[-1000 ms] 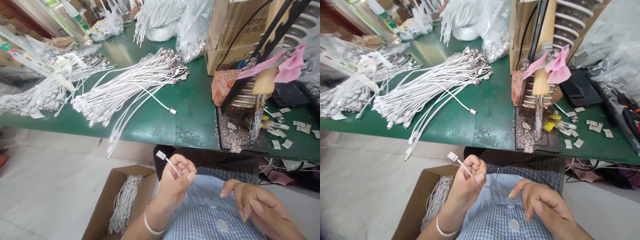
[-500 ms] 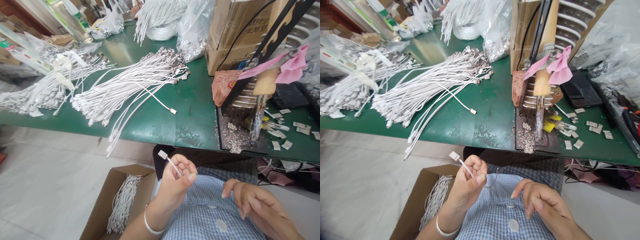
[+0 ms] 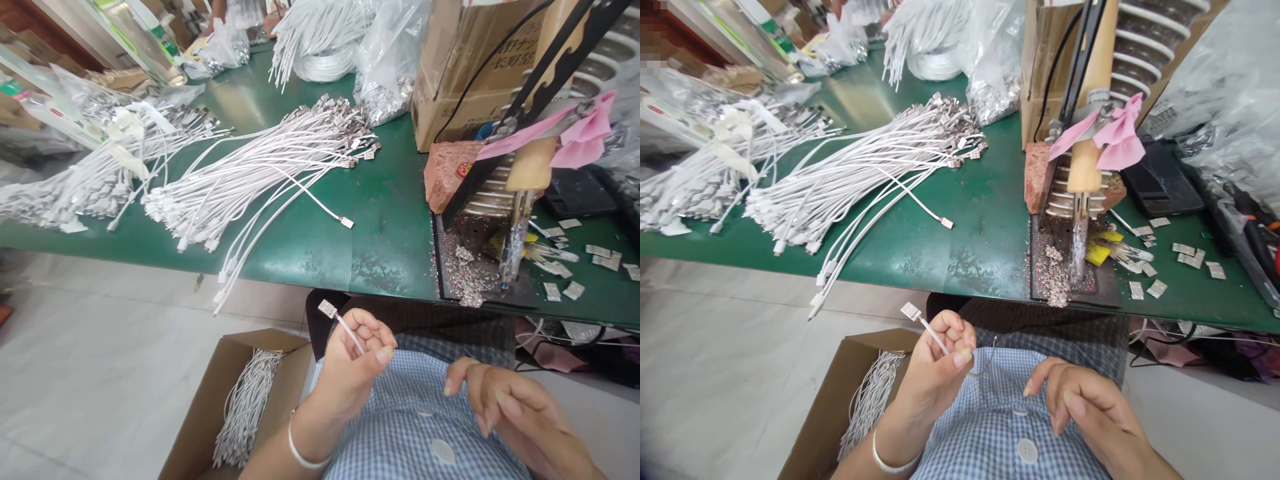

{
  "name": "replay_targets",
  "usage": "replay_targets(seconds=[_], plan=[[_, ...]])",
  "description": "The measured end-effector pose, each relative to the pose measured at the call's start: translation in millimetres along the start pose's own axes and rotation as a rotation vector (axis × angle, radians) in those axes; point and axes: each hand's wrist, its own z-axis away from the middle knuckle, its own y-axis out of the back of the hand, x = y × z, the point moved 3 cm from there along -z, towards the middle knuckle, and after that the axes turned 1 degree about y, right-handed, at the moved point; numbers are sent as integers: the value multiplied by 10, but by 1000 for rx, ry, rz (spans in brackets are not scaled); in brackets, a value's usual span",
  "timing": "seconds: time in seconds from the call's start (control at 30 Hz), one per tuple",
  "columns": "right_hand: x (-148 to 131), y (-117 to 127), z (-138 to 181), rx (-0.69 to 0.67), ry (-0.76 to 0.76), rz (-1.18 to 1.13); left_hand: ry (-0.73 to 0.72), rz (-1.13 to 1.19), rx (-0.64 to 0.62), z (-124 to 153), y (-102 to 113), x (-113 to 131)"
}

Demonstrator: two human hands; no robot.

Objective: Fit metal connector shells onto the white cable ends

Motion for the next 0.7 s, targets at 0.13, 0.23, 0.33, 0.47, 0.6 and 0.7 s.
replay_targets(seconds=[0.13,0.23,0.33,0.47,0.6,0.7], plan=[[2,0,-1,4,2,18,-10,14,-13,1,11,9],[15,10,16,32,-37,13,-2,44,-15,5,30,10],[24,12,30,32,-53,5,0,60,-3,2,37,4],[24,5,29,14,-49,6,-7,43,16,-10,20,-5],[40,25,47,6,-68,11,-39,-8,12,53,41,174],[83,81,71,9,-84,32,-175,-133,69,234,164,560]])
